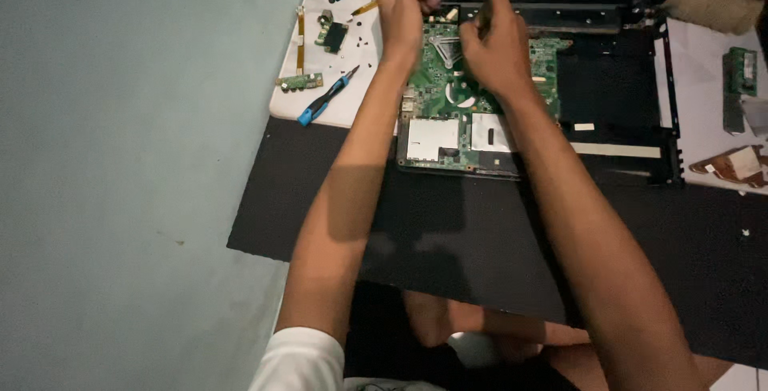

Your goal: The person positions a motherboard inside a laptop chassis, connects internal ribbon cables by hand, and uses a screwdriver to secure the components.

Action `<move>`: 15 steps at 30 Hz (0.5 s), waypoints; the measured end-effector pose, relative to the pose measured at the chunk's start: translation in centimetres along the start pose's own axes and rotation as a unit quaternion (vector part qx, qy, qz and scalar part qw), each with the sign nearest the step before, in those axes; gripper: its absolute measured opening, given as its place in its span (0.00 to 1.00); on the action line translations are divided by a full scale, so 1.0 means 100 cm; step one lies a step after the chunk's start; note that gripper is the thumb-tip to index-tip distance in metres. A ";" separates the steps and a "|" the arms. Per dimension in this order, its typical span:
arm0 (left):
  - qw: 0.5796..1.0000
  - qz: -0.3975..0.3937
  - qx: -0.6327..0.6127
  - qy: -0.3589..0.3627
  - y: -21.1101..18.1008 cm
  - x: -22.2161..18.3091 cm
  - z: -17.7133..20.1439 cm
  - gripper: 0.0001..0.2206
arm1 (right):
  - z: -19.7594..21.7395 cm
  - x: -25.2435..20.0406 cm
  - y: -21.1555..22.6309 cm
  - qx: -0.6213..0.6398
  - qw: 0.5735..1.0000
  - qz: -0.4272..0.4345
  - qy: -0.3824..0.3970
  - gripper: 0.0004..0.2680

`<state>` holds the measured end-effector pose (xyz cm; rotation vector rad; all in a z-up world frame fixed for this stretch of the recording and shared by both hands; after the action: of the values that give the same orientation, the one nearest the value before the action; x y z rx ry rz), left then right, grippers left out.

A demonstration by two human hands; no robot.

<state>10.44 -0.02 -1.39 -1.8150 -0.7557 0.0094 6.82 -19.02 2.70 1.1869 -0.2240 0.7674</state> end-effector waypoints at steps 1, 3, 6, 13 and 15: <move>1.000 0.000 0.000 0.001 -0.002 0.000 -0.001 0.08 | -0.001 0.001 -0.002 0.000 1.000 0.000 -0.001 0.21; 0.999 -0.019 0.026 0.025 -0.007 -0.001 -0.004 0.08 | -0.002 0.002 -0.007 0.006 1.000 -0.008 -0.013 0.21; 0.999 0.032 -0.002 -0.008 0.012 0.014 0.015 0.08 | -0.001 0.001 -0.013 0.003 1.000 0.018 -0.009 0.20; 0.970 0.081 -0.230 -0.025 0.034 0.029 0.060 0.14 | -0.001 0.002 -0.017 -0.005 0.998 0.061 -0.011 0.19; 0.971 0.074 -0.229 -0.011 0.046 0.029 0.064 0.15 | -0.002 0.000 -0.015 0.008 0.999 0.033 -0.003 0.19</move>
<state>12.64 6.00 -6.75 -2.3116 -0.6724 -0.0499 7.75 -19.10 1.52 1.2007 -0.2637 0.8259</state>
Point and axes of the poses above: each hand's wrist, its own x-axis towards the middle knuckle, its own z-axis out of the back of the hand, y = z × x, the point moved 1 cm from there along x, towards the middle knuckle, and after that the axes turned 9 degrees about x, right-handed, at the moved point
